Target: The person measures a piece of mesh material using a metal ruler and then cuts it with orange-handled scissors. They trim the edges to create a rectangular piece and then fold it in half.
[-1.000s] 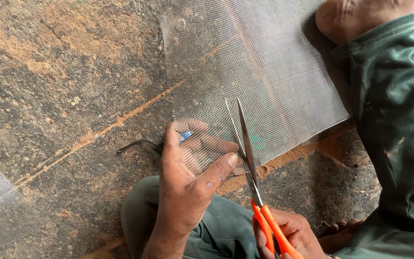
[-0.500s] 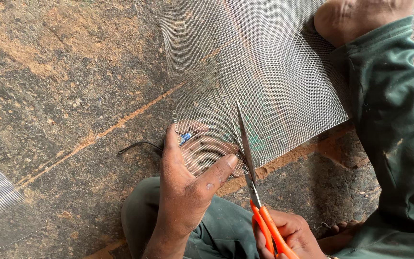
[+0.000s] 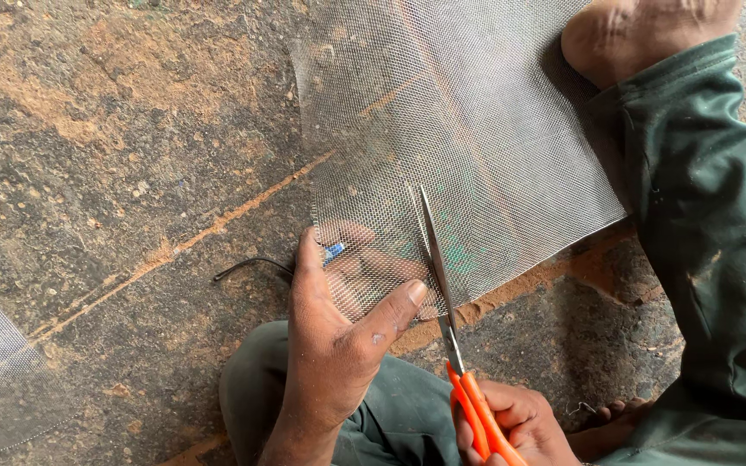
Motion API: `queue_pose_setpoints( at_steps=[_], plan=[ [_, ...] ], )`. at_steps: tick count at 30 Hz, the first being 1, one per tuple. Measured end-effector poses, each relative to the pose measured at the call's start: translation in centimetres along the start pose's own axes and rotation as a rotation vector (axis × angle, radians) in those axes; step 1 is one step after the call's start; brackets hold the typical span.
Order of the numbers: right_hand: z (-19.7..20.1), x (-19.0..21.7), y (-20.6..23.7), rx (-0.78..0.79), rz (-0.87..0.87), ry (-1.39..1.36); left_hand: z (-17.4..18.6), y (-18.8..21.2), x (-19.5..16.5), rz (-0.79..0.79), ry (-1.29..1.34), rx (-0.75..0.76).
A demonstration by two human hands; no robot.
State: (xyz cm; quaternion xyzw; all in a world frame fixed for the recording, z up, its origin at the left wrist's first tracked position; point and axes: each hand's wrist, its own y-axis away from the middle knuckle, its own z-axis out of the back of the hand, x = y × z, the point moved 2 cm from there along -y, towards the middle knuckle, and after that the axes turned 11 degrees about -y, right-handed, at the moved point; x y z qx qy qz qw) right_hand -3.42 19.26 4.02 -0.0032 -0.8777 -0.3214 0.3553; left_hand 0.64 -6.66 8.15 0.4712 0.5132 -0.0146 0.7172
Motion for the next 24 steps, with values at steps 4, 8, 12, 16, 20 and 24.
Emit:
queue_pose_setpoints(
  at_steps=[4, 8, 12, 16, 20, 24],
  plan=[
    [-0.2, -0.1, -0.1, -0.022, 0.0, -0.177, 0.1, 0.2, 0.3, -0.06, -0.014, 0.009],
    [-0.7, -0.5, -0.2, -0.031, -0.031, -0.235, -0.1, 0.5, 0.0, -0.17, -0.047, 0.033],
    [-1.0, -0.4, -0.2, -0.096, -0.04, -0.276, -0.5, 0.8, 0.0, 0.049, 0.132, 0.045],
    [-1.4, -0.2, -0.3, -0.074, -0.038, -0.383, -0.4, 0.6, -0.7, -0.036, -0.072, -0.037],
    [-1.3, -0.2, -0.3, -0.074, -0.064, -0.365, -0.4, 0.6, -1.1, -0.076, -0.056, -0.018],
    [-0.9, -0.2, -0.3, -0.017, -0.095, -0.333, -0.5, 0.5, -0.8, 0.069, 0.049, -0.004]
  ],
)
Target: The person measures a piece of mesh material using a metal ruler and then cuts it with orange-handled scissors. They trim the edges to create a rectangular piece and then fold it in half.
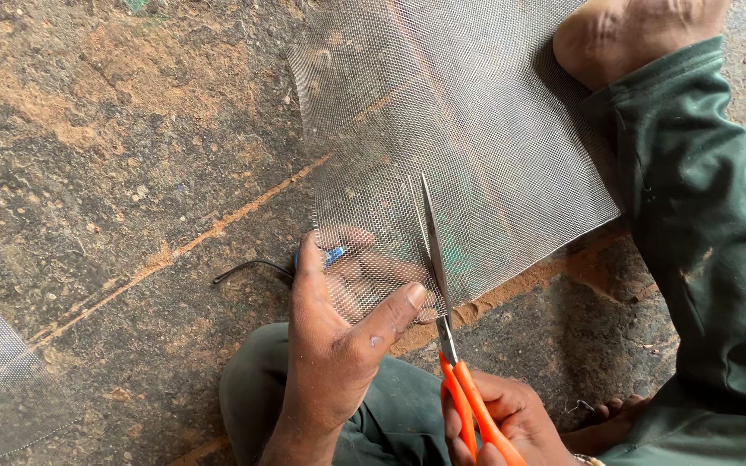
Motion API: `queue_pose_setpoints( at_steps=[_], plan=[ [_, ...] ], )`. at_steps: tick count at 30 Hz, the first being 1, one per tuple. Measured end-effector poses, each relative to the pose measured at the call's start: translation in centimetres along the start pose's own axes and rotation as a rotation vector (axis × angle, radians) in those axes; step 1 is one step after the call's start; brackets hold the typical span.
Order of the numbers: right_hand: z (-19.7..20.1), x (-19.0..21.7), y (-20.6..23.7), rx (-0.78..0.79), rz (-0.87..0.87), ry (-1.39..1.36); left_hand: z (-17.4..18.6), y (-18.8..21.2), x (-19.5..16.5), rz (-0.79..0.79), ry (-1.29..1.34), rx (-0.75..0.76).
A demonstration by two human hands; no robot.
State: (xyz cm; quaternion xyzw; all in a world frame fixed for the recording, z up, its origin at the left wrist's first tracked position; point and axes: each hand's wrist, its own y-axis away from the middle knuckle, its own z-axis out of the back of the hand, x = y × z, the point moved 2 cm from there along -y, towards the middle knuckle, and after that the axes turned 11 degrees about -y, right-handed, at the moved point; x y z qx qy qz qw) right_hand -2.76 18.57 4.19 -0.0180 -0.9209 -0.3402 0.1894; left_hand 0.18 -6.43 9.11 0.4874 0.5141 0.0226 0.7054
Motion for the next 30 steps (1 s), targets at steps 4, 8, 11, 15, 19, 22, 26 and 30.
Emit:
queue_pose_setpoints(
  at_steps=[4, 8, 11, 15, 19, 22, 26, 30],
  plan=[
    [0.0, 0.1, 0.0, 0.016, 0.017, -0.026, 0.0, 0.1, -0.5, -0.055, 0.123, 0.083],
    [-0.5, 0.1, -0.1, -0.03, 0.047, -0.007, 0.0, 0.1, -1.1, 0.0, 0.073, 0.031],
    [-0.8, 0.2, -0.3, -0.012, 0.06, -0.022, -0.1, 0.0, -1.5, 0.025, 0.09, 0.031],
    [-0.8, 0.3, -0.4, -0.024, 0.073, -0.014, -0.2, 0.1, -1.8, -0.018, 0.118, 0.05],
    [-0.8, 0.4, -0.4, 0.001, 0.056, 0.024, -0.2, 0.0, -1.7, -0.019, 0.109, 0.035],
    [-0.9, 0.5, -0.5, 0.01, 0.045, 0.04, -0.2, 0.0, -1.6, -0.025, 0.107, 0.043],
    [-1.2, 0.8, -0.6, -0.018, 0.065, 0.112, -0.2, 0.1, -1.6, -0.043, 0.138, 0.069],
    [-1.5, 1.2, -0.7, -0.044, 0.096, 0.221, -0.1, 0.1, -1.6, -0.04, 0.169, 0.104]
  ],
)
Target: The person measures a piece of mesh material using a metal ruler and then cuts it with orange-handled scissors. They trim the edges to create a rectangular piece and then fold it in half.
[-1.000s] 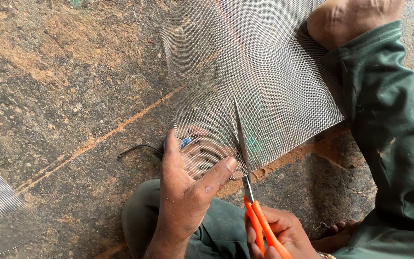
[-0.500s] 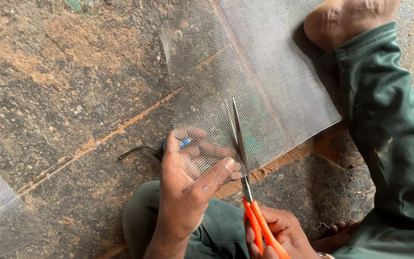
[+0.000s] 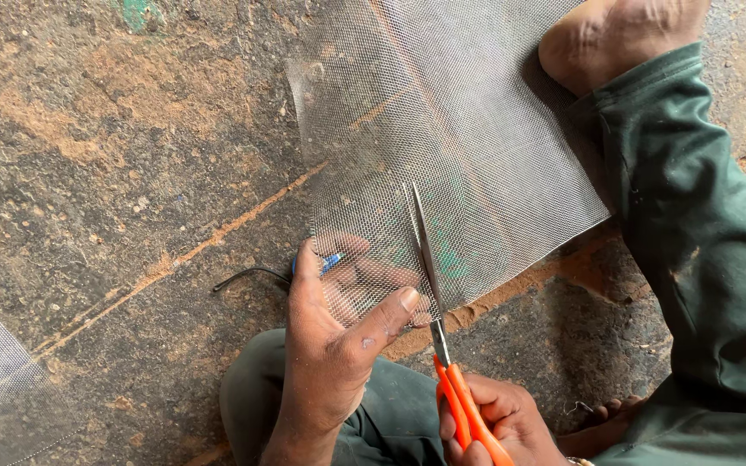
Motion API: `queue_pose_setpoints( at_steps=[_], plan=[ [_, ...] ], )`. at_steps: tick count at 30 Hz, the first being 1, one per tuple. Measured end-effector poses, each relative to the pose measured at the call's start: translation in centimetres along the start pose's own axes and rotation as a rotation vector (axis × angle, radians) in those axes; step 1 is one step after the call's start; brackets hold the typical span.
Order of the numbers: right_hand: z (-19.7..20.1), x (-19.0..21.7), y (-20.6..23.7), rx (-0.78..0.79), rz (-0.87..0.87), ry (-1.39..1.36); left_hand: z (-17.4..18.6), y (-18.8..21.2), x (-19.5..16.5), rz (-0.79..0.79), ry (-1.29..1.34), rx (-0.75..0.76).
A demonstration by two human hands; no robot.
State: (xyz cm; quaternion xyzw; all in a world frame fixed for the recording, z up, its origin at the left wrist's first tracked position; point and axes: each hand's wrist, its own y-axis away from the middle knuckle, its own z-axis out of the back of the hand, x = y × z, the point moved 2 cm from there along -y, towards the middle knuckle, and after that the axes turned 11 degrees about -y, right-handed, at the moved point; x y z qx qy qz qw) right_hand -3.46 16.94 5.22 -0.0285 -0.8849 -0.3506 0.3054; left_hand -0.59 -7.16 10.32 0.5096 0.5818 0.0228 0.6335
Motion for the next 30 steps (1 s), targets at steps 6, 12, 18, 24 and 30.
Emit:
queue_pose_setpoints(
  at_steps=[6, 12, 18, 24, 30],
  plan=[
    [-0.4, 0.0, -0.1, 0.002, -0.117, -0.188, -0.1, -0.4, 0.9, -0.12, -0.006, -0.04],
    [0.3, 0.9, -0.4, 0.102, -0.12, -0.131, 1.8, -2.4, 2.5, -0.012, 0.142, -0.011],
    [1.0, 0.9, -1.1, 0.156, 0.002, -0.071, 1.9, -7.0, 3.6, -0.029, 0.256, 0.031],
    [1.5, 0.6, -0.3, 0.243, 0.045, -0.042, 0.6, -6.3, 3.2, -0.21, 0.006, -0.108],
    [1.4, 0.5, 0.7, 0.193, 0.078, 0.074, 0.4, -5.3, 4.1, -0.337, -0.134, -0.187]
  ],
)
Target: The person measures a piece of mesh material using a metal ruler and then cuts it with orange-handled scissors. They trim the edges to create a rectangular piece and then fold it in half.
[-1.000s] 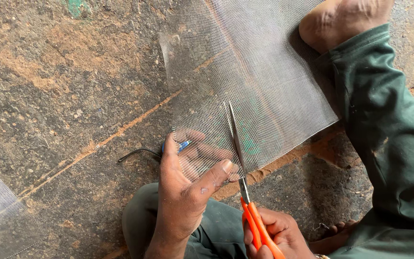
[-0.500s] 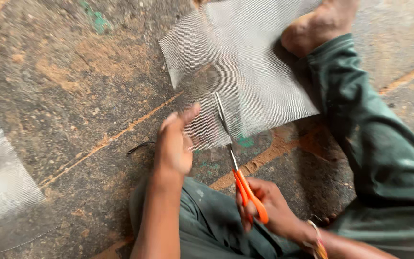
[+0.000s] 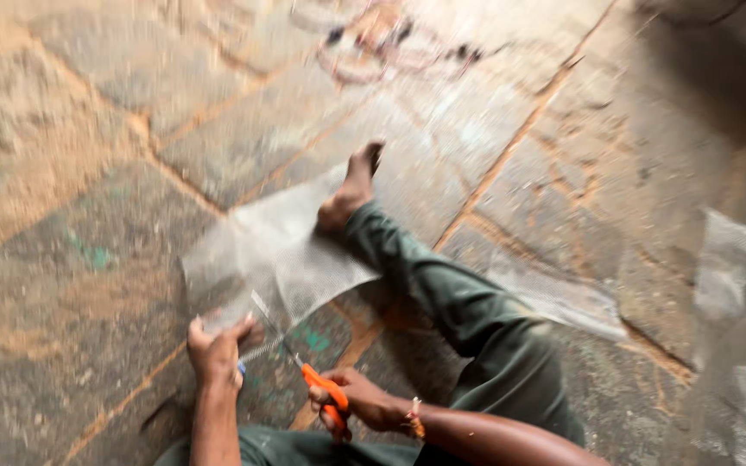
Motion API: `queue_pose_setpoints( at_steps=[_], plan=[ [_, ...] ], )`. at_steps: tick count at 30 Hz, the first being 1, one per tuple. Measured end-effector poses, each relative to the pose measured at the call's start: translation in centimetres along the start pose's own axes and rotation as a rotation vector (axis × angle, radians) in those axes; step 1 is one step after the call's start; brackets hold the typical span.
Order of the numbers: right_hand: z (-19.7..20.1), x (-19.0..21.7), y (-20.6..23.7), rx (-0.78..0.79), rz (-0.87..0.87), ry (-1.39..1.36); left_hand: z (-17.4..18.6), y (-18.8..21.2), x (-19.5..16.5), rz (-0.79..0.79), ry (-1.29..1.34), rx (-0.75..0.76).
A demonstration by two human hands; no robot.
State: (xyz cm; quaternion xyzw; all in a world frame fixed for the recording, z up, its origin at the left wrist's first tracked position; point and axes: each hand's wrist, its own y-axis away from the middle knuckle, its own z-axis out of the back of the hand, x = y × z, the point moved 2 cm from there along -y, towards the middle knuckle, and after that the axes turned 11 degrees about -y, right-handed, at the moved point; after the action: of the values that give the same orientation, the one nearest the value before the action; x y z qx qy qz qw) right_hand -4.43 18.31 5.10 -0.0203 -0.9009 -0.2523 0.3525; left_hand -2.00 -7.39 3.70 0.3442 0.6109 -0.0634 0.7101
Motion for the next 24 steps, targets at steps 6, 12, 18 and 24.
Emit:
queue_pose_setpoints(
  at_steps=[6, 12, 18, 24],
  plan=[
    [-1.2, -0.3, 3.1, -0.011, -0.051, 0.104, 0.9, 2.5, 0.3, -0.075, -0.077, -0.026],
    [-3.1, -1.2, 5.4, -0.159, -0.206, 0.178, 1.7, 5.5, 0.1, 0.053, -0.361, -0.034],
    [-4.4, -2.7, 8.5, -0.241, -0.182, 0.211, 1.8, 8.2, 3.2, -0.161, -0.317, -0.052],
    [-5.1, -3.9, 9.5, -0.308, -0.141, 0.207, 2.8, 9.8, 6.2, -0.194, -0.047, 0.035]
  ],
)
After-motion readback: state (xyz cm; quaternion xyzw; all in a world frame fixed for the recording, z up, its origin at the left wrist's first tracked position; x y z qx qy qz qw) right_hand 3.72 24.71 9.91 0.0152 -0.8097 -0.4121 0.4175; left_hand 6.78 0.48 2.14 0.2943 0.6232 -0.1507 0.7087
